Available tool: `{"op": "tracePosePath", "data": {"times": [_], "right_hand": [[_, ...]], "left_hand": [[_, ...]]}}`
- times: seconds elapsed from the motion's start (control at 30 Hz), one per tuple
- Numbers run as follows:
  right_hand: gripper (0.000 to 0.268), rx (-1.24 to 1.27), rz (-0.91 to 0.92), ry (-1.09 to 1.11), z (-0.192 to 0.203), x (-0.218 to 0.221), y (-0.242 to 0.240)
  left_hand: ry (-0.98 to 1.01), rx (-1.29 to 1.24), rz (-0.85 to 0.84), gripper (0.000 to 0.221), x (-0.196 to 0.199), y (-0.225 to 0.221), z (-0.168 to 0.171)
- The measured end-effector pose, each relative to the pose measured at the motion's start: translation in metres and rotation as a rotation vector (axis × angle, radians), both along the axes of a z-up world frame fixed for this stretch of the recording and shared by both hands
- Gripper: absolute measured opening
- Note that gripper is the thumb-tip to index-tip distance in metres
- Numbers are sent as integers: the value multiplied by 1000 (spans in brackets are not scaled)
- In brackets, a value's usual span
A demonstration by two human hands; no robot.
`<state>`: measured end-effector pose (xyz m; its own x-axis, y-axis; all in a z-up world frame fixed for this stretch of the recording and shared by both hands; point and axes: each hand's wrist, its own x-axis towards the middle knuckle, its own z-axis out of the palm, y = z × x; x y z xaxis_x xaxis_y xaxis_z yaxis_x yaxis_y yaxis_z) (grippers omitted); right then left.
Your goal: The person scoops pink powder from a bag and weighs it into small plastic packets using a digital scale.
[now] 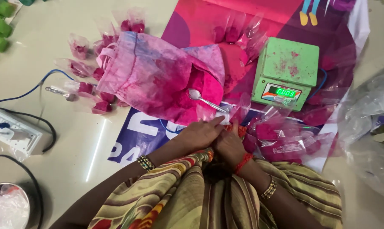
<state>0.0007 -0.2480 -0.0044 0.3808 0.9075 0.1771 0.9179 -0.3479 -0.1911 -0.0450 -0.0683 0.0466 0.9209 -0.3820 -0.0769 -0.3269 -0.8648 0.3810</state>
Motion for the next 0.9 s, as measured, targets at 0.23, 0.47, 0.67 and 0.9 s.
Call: {"op": "tracePosePath", "data": {"times": [0.23, 0.47, 0.67, 0.9], "right_hand": [[28, -106, -238, 474, 25, 40, 1], [25, 262, -181, 1150, 100, 32, 26], [30, 395, -145, 978, 150, 46, 53], [20, -186, -387, 384, 23, 97, 72]], "left_hand": [[-162, -423, 264, 78, -14, 20, 54], [-233, -212, 324, 87, -18, 28, 20], [-281, -723, 539, 68, -14, 53, 5], [-256, -633, 1102, 78, -10, 140, 107]]}}
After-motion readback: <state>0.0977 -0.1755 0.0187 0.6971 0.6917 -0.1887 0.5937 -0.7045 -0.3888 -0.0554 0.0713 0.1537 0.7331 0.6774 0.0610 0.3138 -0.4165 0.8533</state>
